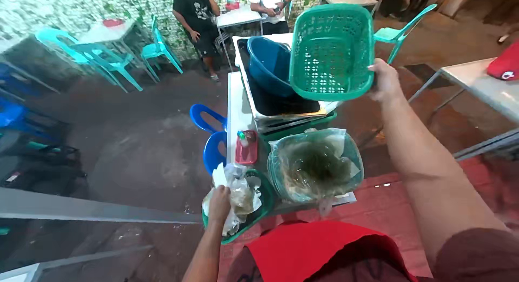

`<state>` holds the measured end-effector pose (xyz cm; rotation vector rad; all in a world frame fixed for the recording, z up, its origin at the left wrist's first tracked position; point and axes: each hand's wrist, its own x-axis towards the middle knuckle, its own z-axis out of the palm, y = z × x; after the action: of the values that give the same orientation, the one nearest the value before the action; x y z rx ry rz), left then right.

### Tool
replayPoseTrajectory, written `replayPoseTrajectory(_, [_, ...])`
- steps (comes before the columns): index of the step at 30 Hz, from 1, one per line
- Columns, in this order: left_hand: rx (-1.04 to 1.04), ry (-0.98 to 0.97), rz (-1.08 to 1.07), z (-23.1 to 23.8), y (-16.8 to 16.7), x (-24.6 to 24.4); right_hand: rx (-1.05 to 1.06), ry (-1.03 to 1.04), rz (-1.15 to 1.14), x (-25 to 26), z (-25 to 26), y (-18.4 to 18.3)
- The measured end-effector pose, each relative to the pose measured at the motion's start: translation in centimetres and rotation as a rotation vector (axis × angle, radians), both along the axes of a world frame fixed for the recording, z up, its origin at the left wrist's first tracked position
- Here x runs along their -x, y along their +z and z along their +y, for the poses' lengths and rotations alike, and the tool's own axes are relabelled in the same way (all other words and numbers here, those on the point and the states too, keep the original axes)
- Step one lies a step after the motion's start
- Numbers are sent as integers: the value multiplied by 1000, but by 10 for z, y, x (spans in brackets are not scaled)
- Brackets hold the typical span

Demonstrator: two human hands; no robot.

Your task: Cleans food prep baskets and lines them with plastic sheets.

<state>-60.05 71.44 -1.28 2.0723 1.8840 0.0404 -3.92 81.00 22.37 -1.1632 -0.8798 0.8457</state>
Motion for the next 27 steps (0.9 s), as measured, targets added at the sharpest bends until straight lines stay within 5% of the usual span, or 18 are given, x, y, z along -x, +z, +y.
replayPoseTrajectory(6, [357, -73, 142, -20, -52, -39, -28, -20, 132, 18, 128, -11])
replayPoseTrajectory(13, [565, -151, 225, -8, -78, -53, 171, -7, 285, 60, 204, -57])
replayPoseTrajectory(20, [471, -93, 233, 5, -63, -52, 617, 96, -570, 46, 187, -67])
replayPoseTrajectory(27, [406, -106, 147, 11, -38, -54, 603, 16, -689, 21, 117, -45])
